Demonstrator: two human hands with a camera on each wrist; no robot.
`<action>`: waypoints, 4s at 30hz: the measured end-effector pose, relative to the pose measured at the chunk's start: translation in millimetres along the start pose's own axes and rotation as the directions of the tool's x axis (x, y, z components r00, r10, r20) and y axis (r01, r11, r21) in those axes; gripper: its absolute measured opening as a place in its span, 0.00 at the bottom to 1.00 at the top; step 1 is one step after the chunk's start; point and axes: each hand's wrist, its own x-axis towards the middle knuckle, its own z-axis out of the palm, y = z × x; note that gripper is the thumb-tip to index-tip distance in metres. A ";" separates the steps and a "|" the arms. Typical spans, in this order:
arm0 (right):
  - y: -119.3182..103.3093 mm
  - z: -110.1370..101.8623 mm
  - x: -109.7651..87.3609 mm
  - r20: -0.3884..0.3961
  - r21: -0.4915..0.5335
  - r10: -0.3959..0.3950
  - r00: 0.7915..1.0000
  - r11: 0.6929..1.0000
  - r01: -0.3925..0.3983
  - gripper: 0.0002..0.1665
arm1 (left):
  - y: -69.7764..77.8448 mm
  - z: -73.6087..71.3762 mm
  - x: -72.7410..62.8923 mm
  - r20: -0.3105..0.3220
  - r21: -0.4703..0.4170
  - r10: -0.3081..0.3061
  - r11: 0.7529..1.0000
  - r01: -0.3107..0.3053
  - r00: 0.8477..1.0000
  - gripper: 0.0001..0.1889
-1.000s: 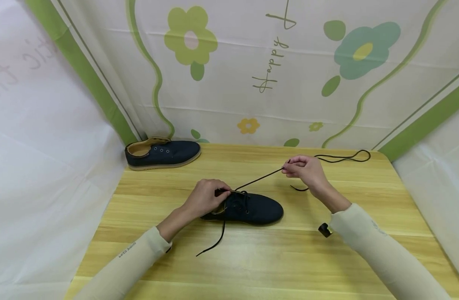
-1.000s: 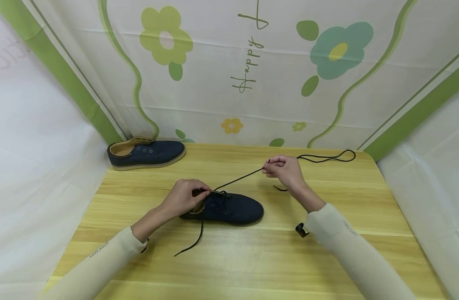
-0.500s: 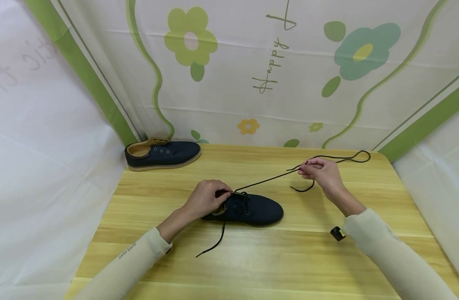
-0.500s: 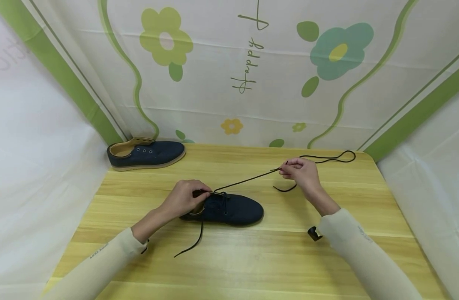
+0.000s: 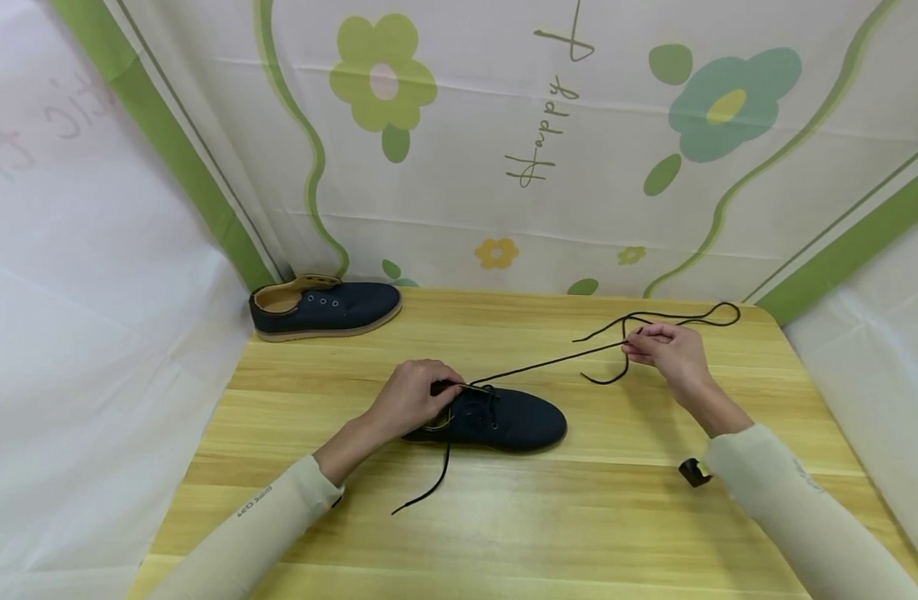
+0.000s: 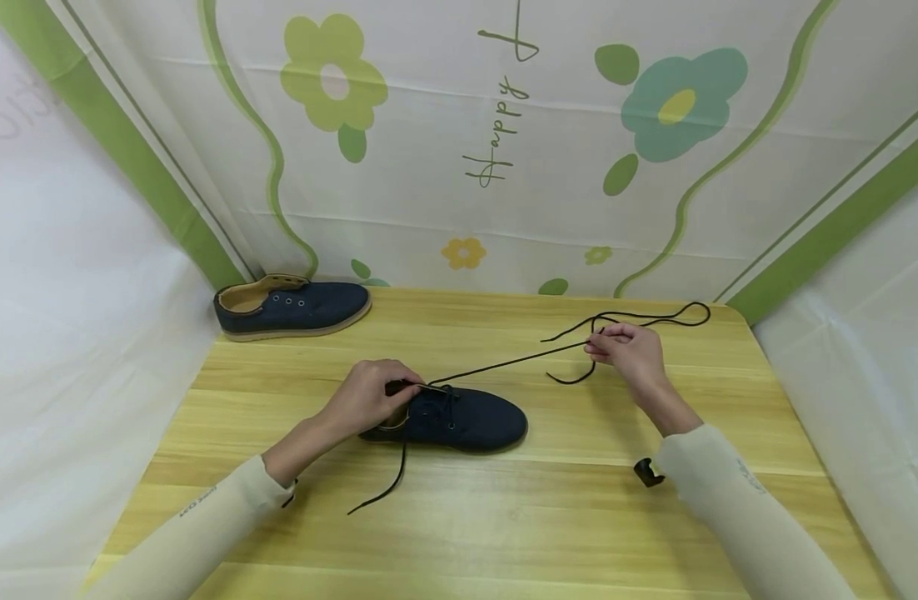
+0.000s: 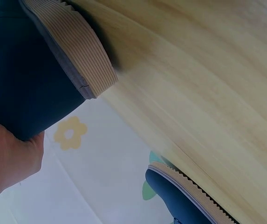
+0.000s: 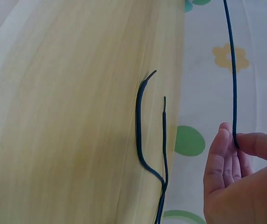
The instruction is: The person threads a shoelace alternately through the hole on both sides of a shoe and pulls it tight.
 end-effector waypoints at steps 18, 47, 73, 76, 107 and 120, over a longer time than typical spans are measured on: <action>18.3 -35.3 4.0 -0.084 0.022 0.058 0.995 0.998 -0.056 0.08 | -1.4 0.2 -0.8 0.004 -0.003 0.021 1.000 -0.021 1.000 0.03; 23.5 -38.4 -12.6 -0.065 -0.006 0.045 0.997 0.999 -0.045 0.04 | -3.0 0.9 -1.7 0.004 -0.012 0.023 1.000 -0.023 1.000 0.04; 4.9 101.6 -67.7 0.356 -0.310 -0.201 0.913 0.896 0.318 0.06 | 2.9 -1.9 -6.1 0.006 0.007 -0.013 1.000 0.013 1.000 0.06; 10.5 111.2 -72.3 0.368 -0.344 -0.245 0.897 0.860 0.376 0.04 | 3.4 -3.3 -8.9 0.003 0.006 -0.023 1.000 0.023 1.000 0.08; 32.9 112.2 -69.5 0.546 -0.632 -0.231 0.805 0.517 0.577 0.60 | 10.4 3.1 -55.8 -0.022 0.040 -0.206 0.977 0.207 0.978 0.62; 43.9 116.8 -63.7 0.595 -0.621 -0.204 0.777 0.497 0.606 0.64 | 6.6 1.6 -58.7 0.022 -0.006 -0.206 0.978 0.207 0.978 0.58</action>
